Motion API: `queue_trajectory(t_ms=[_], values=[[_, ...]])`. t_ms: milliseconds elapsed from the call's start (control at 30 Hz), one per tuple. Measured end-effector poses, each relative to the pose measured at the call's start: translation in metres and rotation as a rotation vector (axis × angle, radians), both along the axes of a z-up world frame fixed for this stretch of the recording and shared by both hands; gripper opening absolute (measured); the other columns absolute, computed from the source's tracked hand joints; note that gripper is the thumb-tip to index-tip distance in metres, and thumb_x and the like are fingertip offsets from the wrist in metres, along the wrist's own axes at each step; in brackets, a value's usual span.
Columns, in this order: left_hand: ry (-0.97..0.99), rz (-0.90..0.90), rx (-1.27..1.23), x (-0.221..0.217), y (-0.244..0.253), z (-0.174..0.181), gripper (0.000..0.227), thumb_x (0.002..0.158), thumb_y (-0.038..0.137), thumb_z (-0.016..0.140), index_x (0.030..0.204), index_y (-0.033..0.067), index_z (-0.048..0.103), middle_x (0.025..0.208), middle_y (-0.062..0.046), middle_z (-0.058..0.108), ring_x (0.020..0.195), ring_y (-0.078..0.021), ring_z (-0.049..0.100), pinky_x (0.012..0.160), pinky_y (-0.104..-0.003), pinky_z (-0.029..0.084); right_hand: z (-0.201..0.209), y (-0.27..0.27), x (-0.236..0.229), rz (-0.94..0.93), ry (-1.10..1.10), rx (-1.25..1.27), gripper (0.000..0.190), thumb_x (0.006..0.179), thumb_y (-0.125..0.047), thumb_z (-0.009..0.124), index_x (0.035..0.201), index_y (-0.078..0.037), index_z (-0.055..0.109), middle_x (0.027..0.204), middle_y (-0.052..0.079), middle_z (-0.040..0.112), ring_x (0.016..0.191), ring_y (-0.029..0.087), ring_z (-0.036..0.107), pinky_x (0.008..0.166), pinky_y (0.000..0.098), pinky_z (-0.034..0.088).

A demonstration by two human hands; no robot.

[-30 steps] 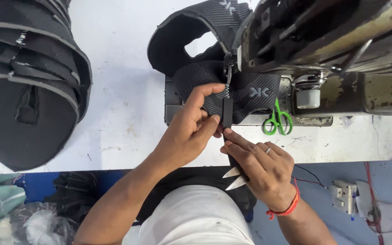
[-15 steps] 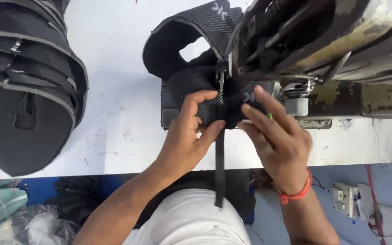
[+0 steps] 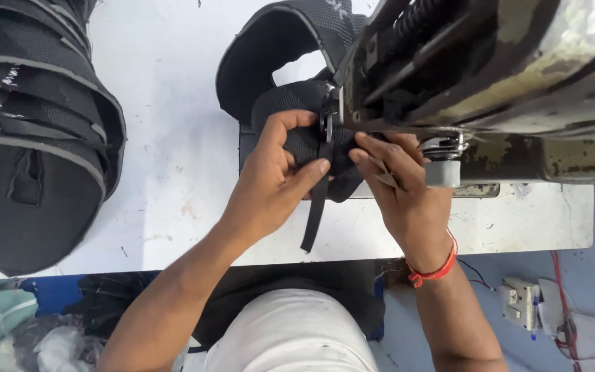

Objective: The person operates a sewing machine to stitch black sandals, guiding the straps under the needle and cutting excess thread with green scissors. They repeatedly pick up sandals from a stack, sew them, and place the finished items back on the pile.

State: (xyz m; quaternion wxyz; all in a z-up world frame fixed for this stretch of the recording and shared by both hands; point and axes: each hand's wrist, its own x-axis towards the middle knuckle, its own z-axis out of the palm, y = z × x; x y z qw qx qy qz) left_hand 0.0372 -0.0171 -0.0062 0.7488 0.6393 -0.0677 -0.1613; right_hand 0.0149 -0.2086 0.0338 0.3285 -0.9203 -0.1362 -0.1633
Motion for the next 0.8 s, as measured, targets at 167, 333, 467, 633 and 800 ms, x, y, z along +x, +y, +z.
queue_trajectory(t_ms=[167,333,467,633,800], values=[[0.022,-0.015,0.081,0.014,0.0,-0.001,0.05,0.097,0.011,0.064,0.14,0.0049,0.039,0.094,-0.01,0.076,0.082,-0.0131,0.079,0.062,-0.025,0.064,-0.01,-0.004,0.007,0.015,-0.042,-0.005,0.018,0.101,-0.008,0.077,0.117,0.0,0.072,0.109,0.011,0.072,0.095,0.023,0.07,0.083,0.0323,0.054],[0.044,-0.029,0.133,0.023,0.0,0.005,0.05,0.096,0.014,0.066,0.138,0.0051,0.04,0.085,-0.009,0.075,0.071,-0.012,0.074,0.058,-0.027,0.059,-0.012,-0.004,0.015,-0.059,-0.011,-0.036,0.014,0.097,-0.01,0.08,0.107,-0.001,0.075,0.088,0.01,0.071,0.076,0.023,0.065,0.07,0.0334,0.05],[0.021,-0.026,0.215,0.023,0.0,0.01,0.049,0.095,0.016,0.068,0.135,0.0049,0.042,0.078,-0.007,0.07,0.065,-0.0098,0.069,0.056,-0.026,0.057,-0.025,-0.015,0.021,-0.054,-0.061,-0.047,0.011,0.096,-0.011,0.079,0.099,-0.002,0.075,0.086,0.01,0.073,0.072,0.021,0.068,0.065,0.0329,0.051],[0.043,-0.043,0.177,0.031,0.003,0.006,0.051,0.092,0.016,0.07,0.134,0.0048,0.043,0.075,-0.005,0.067,0.063,-0.0093,0.066,0.055,-0.025,0.056,-0.011,-0.01,0.026,-0.061,-0.008,0.008,0.01,0.092,-0.01,0.076,0.099,-0.002,0.076,0.084,0.01,0.074,0.068,0.022,0.068,0.061,0.0333,0.051],[0.099,-0.073,0.12,0.03,0.007,0.006,0.054,0.091,0.015,0.072,0.134,0.0035,0.043,0.075,-0.006,0.067,0.063,-0.009,0.066,0.055,-0.024,0.054,-0.02,-0.008,0.024,-0.201,0.191,0.06,0.011,0.091,-0.011,0.078,0.094,-0.001,0.077,0.073,0.011,0.072,0.06,0.024,0.065,0.058,0.0354,0.05]])
